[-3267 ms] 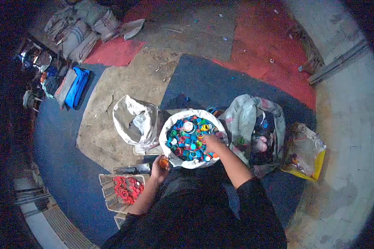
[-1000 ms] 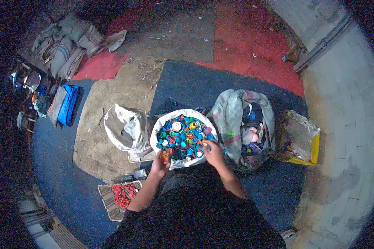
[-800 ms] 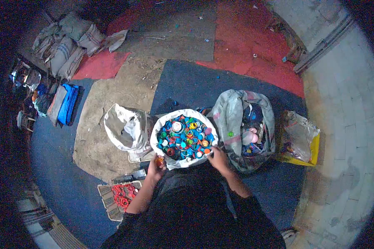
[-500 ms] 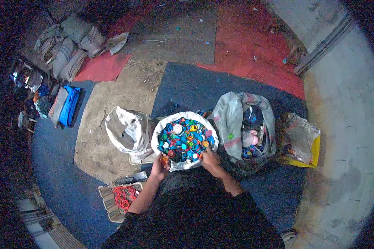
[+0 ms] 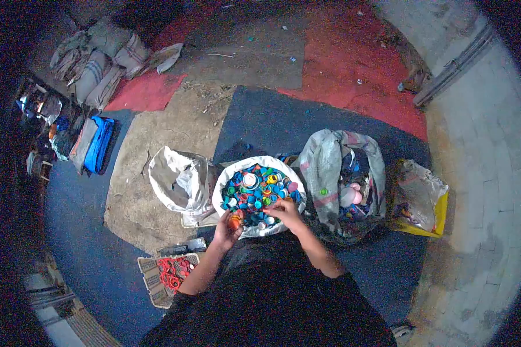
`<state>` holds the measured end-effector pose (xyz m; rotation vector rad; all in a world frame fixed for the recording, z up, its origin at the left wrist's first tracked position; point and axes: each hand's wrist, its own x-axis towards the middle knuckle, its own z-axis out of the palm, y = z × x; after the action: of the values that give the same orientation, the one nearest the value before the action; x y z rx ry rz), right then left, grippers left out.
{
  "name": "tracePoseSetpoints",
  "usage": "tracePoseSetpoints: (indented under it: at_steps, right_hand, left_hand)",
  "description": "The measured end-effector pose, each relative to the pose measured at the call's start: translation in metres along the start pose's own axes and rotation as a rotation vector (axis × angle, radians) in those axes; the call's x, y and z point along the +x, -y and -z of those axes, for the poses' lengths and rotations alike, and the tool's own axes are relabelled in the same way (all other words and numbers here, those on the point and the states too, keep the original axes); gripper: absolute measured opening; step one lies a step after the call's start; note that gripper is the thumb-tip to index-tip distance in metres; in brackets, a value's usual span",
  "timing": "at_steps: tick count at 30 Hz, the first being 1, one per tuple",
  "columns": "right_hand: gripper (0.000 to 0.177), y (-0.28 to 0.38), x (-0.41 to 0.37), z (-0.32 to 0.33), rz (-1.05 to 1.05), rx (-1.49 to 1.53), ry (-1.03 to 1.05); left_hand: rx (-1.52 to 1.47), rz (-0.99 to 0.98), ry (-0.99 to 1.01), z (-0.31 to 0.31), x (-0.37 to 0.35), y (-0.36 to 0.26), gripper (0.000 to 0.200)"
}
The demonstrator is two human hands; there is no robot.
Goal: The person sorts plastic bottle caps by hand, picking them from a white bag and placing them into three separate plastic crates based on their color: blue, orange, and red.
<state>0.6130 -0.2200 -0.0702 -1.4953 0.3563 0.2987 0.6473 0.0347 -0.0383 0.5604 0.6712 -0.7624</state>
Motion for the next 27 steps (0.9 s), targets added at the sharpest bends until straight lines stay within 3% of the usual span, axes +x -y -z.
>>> tracePoseSetpoints:
  at_steps: [1,4,8,10,12,14,15,20,21,22,27]
  right_hand:
    - [0.008,0.029,-0.006,-0.01,-0.005,0.325,0.083]
    - [0.011,0.062,-0.003,-0.029,0.06,0.348,0.081]
    - [0.013,0.098,-0.003,-0.058,0.498,-0.343,0.084]
    - [0.014,0.106,0.002,-0.065,0.745,-0.673,0.183]
    - [0.015,0.106,0.014,-0.071,0.725,-0.635,0.292]
    - [0.021,0.105,0.023,-0.078,0.488,-0.403,0.216]
    - [0.025,0.102,0.023,-0.078,0.399,-0.442,0.14]
    - [0.027,-0.002,0.033,-0.048,0.728,-1.222,0.439]
    - [0.029,-0.012,0.035,-0.035,0.747,-1.312,0.494]
    - [0.03,-0.016,0.035,-0.025,0.765,-1.402,0.55]
    - [0.025,0.014,0.053,-0.013,0.627,-1.465,0.226]
  left_hand:
    - [0.01,0.008,0.13,0.017,0.011,0.002,0.038]
    - [-0.005,0.028,0.036,-0.015,0.008,0.002,0.039]
    - [0.079,0.013,0.103,-0.039,0.007,-0.004,0.036]
    - [0.099,0.003,0.113,-0.037,0.009,-0.008,0.035]
    - [0.078,-0.036,0.123,-0.017,0.021,-0.011,0.033]
    - [0.047,-0.1,-0.003,-0.015,0.013,-0.015,0.03]
    - [0.007,-0.114,-0.016,-0.008,0.007,-0.019,0.03]
    - [-0.028,-0.145,-0.077,0.052,-0.014,-0.027,0.028]
    - [0.023,-0.178,-0.21,0.043,-0.029,-0.029,0.028]
    - [0.036,-0.159,-0.095,0.082,-0.018,-0.03,0.028]
    - [-0.039,-0.204,-0.135,0.1,-0.048,-0.028,0.027]
